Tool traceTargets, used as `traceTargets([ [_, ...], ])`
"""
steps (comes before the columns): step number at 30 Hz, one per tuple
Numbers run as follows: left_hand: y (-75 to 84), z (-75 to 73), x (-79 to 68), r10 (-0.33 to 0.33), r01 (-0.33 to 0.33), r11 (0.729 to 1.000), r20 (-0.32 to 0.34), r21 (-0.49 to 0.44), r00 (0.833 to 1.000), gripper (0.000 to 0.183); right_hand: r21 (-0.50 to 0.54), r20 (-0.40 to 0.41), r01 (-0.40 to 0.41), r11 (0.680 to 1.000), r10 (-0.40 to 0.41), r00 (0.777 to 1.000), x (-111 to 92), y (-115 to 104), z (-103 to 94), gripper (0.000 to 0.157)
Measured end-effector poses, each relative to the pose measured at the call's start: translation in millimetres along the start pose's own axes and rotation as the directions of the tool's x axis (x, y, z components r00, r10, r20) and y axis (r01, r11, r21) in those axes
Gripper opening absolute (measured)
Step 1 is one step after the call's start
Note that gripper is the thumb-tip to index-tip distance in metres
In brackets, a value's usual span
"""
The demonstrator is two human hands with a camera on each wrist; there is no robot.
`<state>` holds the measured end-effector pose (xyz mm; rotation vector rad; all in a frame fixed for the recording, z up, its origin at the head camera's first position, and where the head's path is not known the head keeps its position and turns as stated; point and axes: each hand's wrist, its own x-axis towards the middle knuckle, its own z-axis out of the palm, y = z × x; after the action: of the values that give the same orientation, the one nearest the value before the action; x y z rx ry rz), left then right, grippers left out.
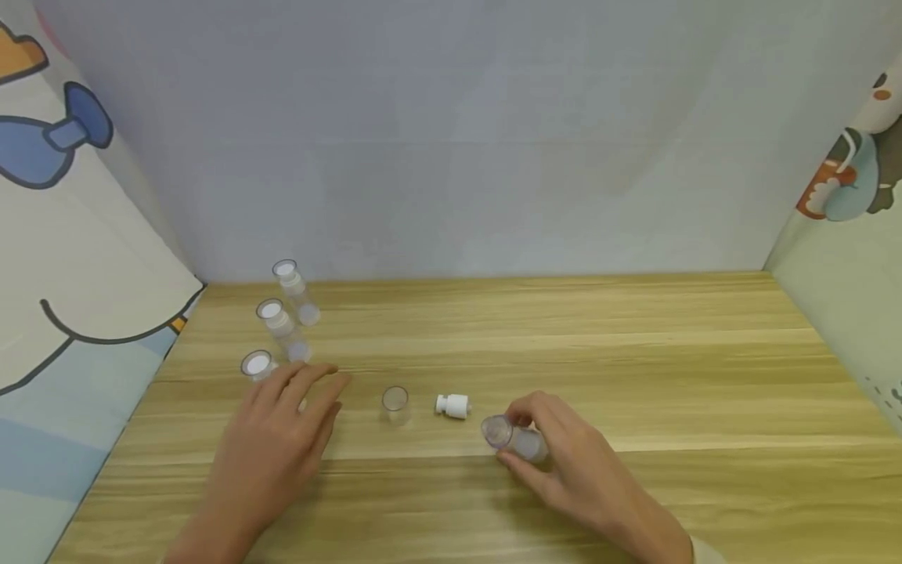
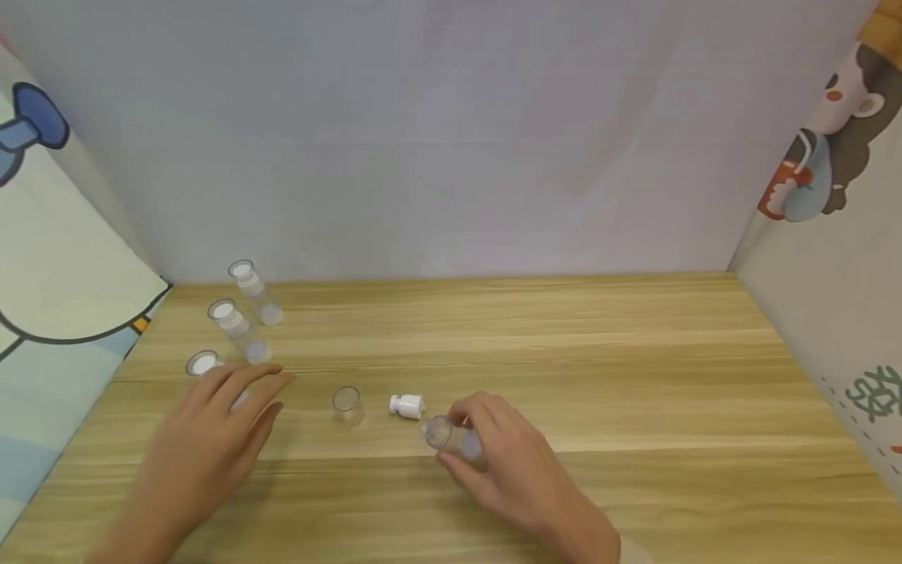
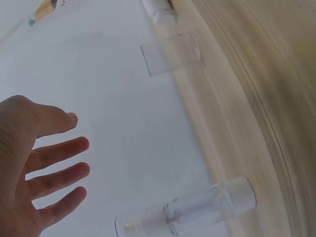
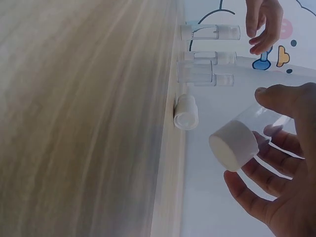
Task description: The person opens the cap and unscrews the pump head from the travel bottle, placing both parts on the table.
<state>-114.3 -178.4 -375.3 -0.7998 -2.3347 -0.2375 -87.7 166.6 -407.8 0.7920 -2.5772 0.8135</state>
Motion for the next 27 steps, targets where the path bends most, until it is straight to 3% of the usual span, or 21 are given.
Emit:
traceTargets([
  [9, -19.8, -11.4, -4.9, -0.078, 0.078, 0.996, 0.003, 0.047, 0.997, 0.029, -0.002, -0.002, -0.041, 0.999, 0.041, 0.999, 9, 7, 2.2, 0.047],
  [16, -36.1, -17.6, -6.5, -0.109, 0.109, 0.992, -0.003, 0.061, 0.994, 0.042, 0.001, -0.014, -0.049, 0.999, 0.049, 0.999, 15, 16, 5.0, 0.045],
  [27, -52.3, -17.9, -14.8, -0.177, 0.169, 0.980, 0.069, 0.103, 0.982, 0.051, -0.033, 0.029, -0.036, 0.999, 0.037, 0.999, 23, 24, 9.0, 0.041],
])
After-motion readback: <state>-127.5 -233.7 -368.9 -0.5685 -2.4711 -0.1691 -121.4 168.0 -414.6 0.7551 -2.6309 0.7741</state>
